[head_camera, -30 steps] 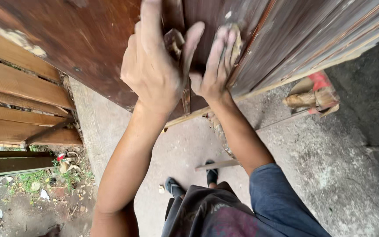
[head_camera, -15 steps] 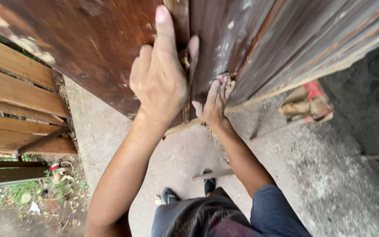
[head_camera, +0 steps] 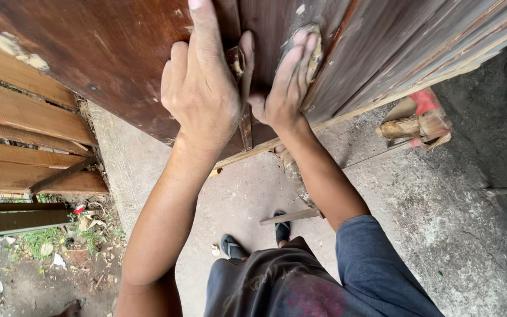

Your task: The person sands the surface of a wooden cabinet by hand using a piece of sandpaper.

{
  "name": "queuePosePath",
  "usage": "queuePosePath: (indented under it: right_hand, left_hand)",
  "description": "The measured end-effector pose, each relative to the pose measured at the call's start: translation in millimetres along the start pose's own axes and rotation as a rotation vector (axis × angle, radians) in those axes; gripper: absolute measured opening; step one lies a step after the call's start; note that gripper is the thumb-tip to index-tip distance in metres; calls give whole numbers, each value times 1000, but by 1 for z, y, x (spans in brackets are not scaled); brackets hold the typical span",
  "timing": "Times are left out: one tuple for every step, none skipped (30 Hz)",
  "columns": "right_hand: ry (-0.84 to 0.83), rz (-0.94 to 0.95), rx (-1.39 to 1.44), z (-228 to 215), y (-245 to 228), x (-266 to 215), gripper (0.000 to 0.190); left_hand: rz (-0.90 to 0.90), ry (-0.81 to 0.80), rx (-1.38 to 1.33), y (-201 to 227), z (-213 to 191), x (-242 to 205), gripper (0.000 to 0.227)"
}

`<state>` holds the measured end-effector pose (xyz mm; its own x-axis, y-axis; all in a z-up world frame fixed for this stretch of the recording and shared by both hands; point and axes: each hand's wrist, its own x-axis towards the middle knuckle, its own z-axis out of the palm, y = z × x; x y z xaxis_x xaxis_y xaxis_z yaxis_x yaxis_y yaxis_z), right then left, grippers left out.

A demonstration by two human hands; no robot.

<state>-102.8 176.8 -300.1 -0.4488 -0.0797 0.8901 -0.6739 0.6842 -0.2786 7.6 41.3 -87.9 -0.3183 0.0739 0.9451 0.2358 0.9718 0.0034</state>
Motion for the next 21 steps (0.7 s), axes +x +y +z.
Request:
queuePosePath:
  right_hand:
    - [32, -60, -25, 4, 7, 2, 105]
    - [-43, -73, -48, -4, -1, -15, 104]
    - [-120, -87, -69, -15, -12, -35, 104]
    - [-114, -92, -71, -23, -17, -43, 104]
    - [-134, -112, -88, -28, -21, -40, 103]
    - [-153, -132, -107, -30, -22, -30, 103]
    - [-116, -64, -50, -31, -20, -15, 104]
    - [-78, 4, 7, -26, -9, 9, 106]
    - [-43, -2, -44, -20, 7, 34, 105]
    - [-8, -10, -96, -16, 18, 48, 103]
    - [-9, -5, -99, -15, 18, 42, 103]
    - [50, 10, -56, -13, 15, 29, 106]
    - [119, 15, -13, -9, 14, 20, 110]
    - [-22, 33, -36, -25, 0, -12, 109]
    - [-163, 40, -56, -39, -8, -33, 110]
    - [-154, 25, -58, -35, -2, -28, 110]
    - [-84, 6, -58, -32, -1, -22, 110]
    - [-14, -14, -58, -30, 0, -11, 109]
    - [3, -10, -67, -26, 12, 7, 112]
    - [21, -7, -76, -21, 26, 28, 114]
    - [12, 0, -76, -22, 30, 34, 114]
  left_hand:
    - [10, 21, 1, 0, 3, 2, 66]
    - [-3, 17, -8, 1, 4, 3, 65]
    - [-18, 11, -16, 2, 3, 3, 63]
    - [-16, 19, -16, 3, 0, 3, 63]
    - [-10, 20, 9, 4, -2, 4, 64]
    - [-4, 21, 33, 4, -1, 7, 66]
    - [3, 20, 28, 2, 0, 8, 66]
    - [31, 28, 6, -3, 1, 9, 67]
    - [47, 19, -16, -3, -1, 5, 68]
    - [43, 2, -21, 0, 0, 1, 68]
    - [4, 4, -35, 0, 4, -1, 67]
    - [-34, 7, -49, 0, 5, -2, 67]
    - [-29, 16, -52, 0, 5, 0, 67]
    - [-4, 28, -25, 0, 4, 1, 67]
    - [16, 49, 7, 1, 4, 3, 68]
    - [16, 66, 10, 2, 3, 4, 68]
    - [17, 43, 26, 3, -1, 4, 68]
    - [19, 19, 43, 3, 0, 5, 68]
    - [20, 6, 36, 5, 1, 4, 68]
    - [-23, -8, 10, 5, 2, 2, 69]
    - [-70, -21, -10, 4, 2, 0, 69]
